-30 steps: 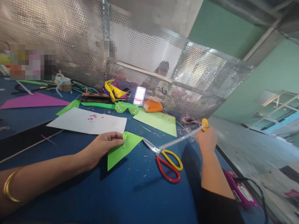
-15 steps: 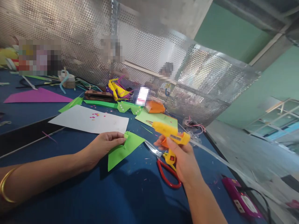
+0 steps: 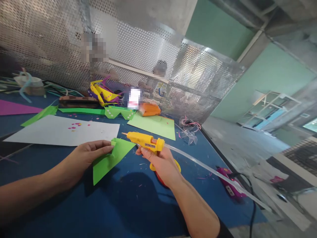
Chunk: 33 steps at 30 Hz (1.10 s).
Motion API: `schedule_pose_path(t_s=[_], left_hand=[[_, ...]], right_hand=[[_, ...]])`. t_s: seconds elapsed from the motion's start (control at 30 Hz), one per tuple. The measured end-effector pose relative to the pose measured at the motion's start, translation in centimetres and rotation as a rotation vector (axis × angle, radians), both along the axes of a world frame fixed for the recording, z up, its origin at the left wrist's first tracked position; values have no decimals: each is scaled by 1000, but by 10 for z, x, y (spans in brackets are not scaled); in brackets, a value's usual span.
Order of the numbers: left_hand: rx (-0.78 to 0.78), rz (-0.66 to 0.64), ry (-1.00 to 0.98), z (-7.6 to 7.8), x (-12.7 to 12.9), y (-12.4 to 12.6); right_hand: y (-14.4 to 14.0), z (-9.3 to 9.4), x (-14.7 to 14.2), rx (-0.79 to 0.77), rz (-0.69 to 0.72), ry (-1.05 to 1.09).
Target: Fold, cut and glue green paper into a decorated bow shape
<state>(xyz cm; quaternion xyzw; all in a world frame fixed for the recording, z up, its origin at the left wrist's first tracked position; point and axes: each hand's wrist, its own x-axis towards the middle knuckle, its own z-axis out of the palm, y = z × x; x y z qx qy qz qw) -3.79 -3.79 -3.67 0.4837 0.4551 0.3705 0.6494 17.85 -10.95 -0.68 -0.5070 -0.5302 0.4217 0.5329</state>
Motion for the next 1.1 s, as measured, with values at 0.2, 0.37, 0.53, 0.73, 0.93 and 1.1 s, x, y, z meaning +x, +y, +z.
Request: schedule_pose_path(t_s=[0.2,0.37,0.53,0.73,0.93,1.1], left_hand=[[-18,18,-12,4,2,-3],[-31,7,0,8,3,-6],[-60,3,-8,8,2,-5],[-5,-17,82,1,1,0],[302,-150,408,-2,-2,4],[682,-5,488,11,-1,-10]], right_hand=[[-2,-5,0,2,23,-137],[-6,-6,-4,47,23,-268],[-6,-5,-6,116,28,-351],[-5,-8,-6,163,20,-421],[-6,-11,-7,162,13,-370],[-8,-8,-14,113,-12,-247]])
